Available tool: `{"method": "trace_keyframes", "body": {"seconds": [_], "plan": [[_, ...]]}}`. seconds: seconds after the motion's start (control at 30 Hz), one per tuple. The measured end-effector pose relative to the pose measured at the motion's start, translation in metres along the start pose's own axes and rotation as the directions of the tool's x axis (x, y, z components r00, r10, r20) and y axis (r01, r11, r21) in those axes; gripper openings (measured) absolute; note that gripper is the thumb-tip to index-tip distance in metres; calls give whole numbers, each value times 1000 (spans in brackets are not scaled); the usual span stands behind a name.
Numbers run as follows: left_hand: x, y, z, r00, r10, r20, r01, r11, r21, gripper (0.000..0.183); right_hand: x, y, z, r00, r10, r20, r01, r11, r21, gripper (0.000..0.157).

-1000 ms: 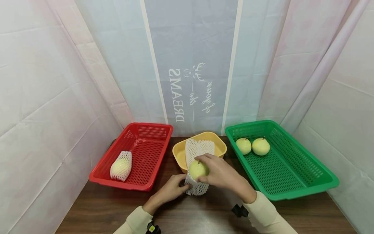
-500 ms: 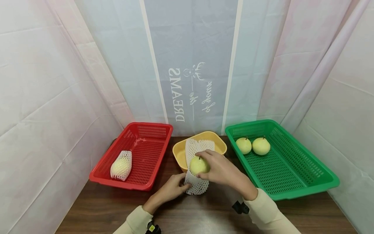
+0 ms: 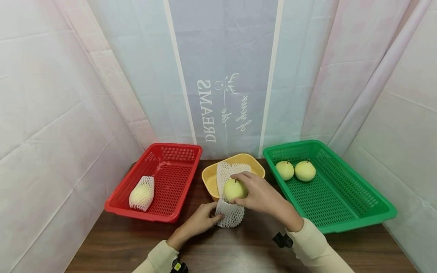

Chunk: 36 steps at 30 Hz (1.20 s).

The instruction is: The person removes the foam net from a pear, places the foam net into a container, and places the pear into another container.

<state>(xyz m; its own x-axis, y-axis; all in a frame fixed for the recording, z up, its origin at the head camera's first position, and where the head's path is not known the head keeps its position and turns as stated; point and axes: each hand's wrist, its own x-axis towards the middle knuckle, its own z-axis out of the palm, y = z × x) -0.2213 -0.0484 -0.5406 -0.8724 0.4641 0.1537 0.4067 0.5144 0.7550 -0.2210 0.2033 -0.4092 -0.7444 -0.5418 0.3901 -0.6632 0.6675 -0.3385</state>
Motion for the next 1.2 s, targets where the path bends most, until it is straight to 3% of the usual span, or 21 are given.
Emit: {"method": "trace_keyframes", "body": {"seconds": [0.6,0.9,1.2], "plan": [[0,5,-6,998,23,-61,-24,1000,-13,32,5,7,-16,999,35,-21,-35,999,-12,73],[-1,7,-9,994,33,-100,-34,999,-5,27,6,15,-21,999,34,-38,-34,999,1,68],[1,10,-10,983,48,-177,-51,999,-14,22,6,19,-28,997,74,-35,-74,997,6,69]]}}
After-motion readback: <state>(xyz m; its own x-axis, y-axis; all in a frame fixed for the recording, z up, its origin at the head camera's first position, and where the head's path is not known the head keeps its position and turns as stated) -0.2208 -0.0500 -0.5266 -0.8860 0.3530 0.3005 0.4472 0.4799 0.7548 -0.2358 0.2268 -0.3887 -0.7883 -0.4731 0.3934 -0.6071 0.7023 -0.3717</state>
